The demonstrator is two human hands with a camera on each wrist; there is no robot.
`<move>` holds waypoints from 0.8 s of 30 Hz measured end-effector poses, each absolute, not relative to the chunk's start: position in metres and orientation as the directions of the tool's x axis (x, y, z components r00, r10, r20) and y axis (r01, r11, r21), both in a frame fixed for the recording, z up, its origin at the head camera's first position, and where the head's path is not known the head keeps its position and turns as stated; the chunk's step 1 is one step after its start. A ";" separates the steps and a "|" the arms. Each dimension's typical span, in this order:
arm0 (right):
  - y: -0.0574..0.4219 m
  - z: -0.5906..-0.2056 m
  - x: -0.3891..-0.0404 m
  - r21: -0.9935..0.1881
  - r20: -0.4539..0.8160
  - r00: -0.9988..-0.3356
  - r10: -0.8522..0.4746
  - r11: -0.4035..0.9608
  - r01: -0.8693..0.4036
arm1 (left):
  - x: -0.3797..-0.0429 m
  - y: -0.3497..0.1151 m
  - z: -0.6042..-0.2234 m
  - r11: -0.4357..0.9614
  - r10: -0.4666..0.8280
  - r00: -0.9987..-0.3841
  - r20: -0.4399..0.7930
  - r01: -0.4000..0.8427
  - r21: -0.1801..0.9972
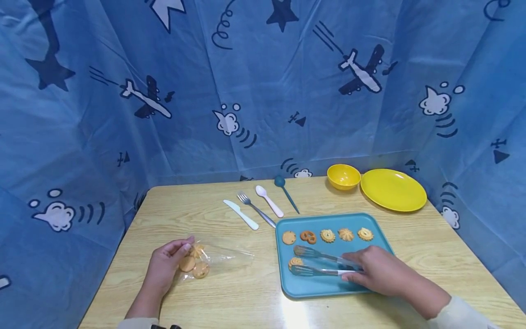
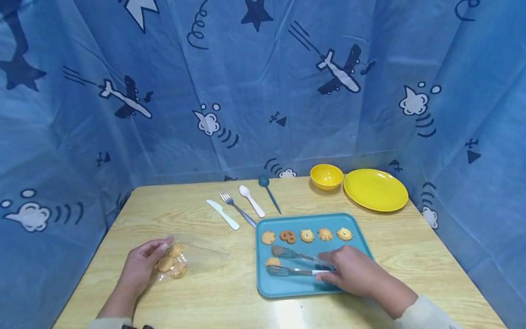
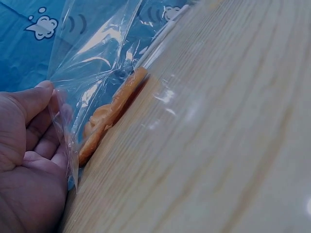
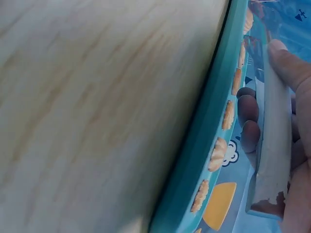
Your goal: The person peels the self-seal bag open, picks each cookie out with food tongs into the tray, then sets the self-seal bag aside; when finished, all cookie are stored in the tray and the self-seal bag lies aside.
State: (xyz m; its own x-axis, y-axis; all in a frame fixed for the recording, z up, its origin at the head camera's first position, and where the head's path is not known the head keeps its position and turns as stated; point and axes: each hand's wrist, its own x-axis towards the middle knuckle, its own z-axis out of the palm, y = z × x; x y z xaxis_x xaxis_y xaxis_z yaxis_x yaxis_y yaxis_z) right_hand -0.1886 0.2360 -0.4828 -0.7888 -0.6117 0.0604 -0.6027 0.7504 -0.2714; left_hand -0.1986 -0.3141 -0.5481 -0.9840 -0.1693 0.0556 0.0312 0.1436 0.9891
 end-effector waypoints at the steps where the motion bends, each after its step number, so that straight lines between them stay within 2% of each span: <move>1: 0.235 -0.482 -0.189 -0.278 0.063 -0.791 -0.608 0.751 -0.599 | -0.198 -0.314 -0.548 0.145 -0.168 -0.984 0.056 0.032 0.989; 6: 0.217 -0.471 -0.190 -0.270 0.153 -0.767 -0.623 0.721 -0.639 | -0.197 -0.313 -0.546 0.142 -0.168 -0.985 0.031 0.007 0.990; 12: 0.170 -0.456 -0.197 -0.147 0.294 -0.683 -0.668 0.675 -0.723 | -0.198 -0.313 -0.545 0.168 -0.172 -0.985 0.024 -0.005 0.986; 16: 0.134 -0.449 -0.205 -0.039 0.361 -0.605 -0.710 0.636 -0.770 | -0.198 -0.314 -0.546 0.197 -0.173 -0.985 0.024 -0.011 0.980; 21: 0.097 -0.446 -0.212 0.120 0.315 -0.531 -0.786 0.588 -0.800 | -0.198 -0.313 -0.545 0.210 -0.180 -0.984 0.015 -0.024 0.977; 24: 0.083 -0.449 -0.216 0.168 0.269 -0.521 -0.810 0.572 -0.803 | -0.198 -0.312 -0.544 0.228 -0.171 -0.985 0.027 -0.012 0.974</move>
